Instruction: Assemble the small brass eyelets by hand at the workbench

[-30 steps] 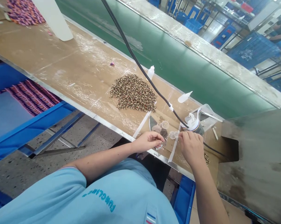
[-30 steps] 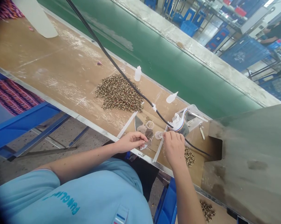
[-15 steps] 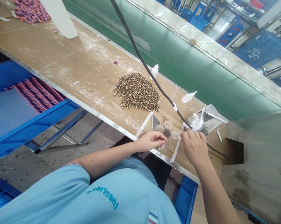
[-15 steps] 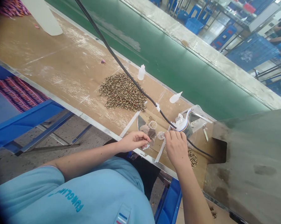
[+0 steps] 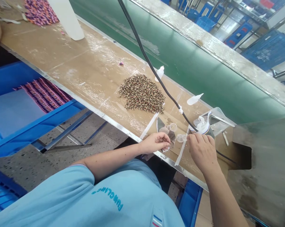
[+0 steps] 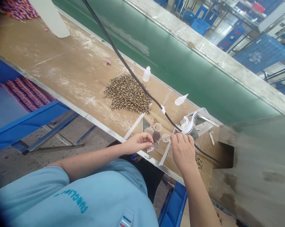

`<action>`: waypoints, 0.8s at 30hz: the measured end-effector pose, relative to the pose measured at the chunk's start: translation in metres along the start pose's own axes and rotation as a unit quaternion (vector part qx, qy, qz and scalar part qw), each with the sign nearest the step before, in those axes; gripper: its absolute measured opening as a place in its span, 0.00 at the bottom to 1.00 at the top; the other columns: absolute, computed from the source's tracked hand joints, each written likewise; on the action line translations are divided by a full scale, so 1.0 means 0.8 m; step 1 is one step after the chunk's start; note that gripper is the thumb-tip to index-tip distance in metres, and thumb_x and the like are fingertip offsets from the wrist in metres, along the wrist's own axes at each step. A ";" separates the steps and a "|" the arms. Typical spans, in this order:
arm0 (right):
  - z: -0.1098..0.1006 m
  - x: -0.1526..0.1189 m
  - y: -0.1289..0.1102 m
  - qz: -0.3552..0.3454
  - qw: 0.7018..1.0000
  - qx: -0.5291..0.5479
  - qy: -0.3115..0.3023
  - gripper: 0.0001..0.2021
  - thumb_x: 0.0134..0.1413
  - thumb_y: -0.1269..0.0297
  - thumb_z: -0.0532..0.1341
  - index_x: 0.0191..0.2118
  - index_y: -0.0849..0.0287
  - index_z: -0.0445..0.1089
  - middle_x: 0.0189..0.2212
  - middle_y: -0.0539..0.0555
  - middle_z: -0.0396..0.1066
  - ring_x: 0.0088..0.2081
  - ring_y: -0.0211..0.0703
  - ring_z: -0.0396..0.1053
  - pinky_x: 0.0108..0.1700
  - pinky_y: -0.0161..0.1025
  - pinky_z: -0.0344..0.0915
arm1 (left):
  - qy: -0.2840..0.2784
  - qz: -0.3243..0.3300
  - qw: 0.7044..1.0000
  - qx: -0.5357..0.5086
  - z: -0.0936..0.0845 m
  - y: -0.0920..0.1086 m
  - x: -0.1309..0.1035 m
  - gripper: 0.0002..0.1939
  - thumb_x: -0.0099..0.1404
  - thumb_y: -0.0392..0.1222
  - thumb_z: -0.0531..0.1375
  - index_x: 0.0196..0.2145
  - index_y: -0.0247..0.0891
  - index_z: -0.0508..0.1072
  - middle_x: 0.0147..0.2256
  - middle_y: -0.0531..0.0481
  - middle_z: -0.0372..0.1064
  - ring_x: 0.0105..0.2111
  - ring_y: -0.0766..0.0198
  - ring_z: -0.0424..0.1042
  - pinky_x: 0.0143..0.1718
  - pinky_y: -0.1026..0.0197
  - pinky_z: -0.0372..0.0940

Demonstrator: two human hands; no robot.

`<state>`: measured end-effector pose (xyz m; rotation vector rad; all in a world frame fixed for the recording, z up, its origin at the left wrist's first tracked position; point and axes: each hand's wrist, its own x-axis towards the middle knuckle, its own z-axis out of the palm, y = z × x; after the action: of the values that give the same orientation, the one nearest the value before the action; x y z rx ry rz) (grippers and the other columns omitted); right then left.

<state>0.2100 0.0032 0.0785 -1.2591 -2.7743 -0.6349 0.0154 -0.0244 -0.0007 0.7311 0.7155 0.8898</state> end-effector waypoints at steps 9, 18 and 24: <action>0.017 -0.025 -0.034 0.152 0.953 0.243 0.099 0.05 0.60 0.65 0.52 0.33 0.55 0.61 0.28 0.52 0.67 0.33 0.43 0.64 0.37 0.39 0.56 | 0.022 -0.054 0.994 -0.095 0.002 0.012 -0.003 0.23 0.43 0.50 0.70 0.31 0.31 0.70 0.23 0.50 0.72 0.24 0.69 0.72 0.31 0.65 0.65; 0.018 -0.027 -0.081 0.153 0.941 0.284 0.099 0.04 0.60 0.69 0.53 0.33 0.55 0.61 0.29 0.50 0.67 0.35 0.40 0.63 0.39 0.38 0.55 | 0.012 -0.114 0.983 -0.145 0.004 0.017 -0.007 0.21 0.43 0.42 0.72 0.31 0.30 0.69 0.23 0.50 0.71 0.23 0.71 0.71 0.31 0.66 0.65; 0.022 -0.024 -0.085 0.157 0.927 0.324 0.106 0.05 0.60 0.68 0.53 0.32 0.55 0.61 0.29 0.50 0.67 0.35 0.40 0.63 0.39 0.38 0.56 | -0.003 -0.122 0.983 -0.138 0.002 0.021 -0.007 0.19 0.46 0.39 0.71 0.30 0.31 0.66 0.22 0.51 0.71 0.23 0.70 0.71 0.30 0.66 0.65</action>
<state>0.1761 -0.0443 0.0348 -1.3157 -2.2270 0.1596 0.0069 -0.0227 0.0151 0.3894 0.6447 0.7435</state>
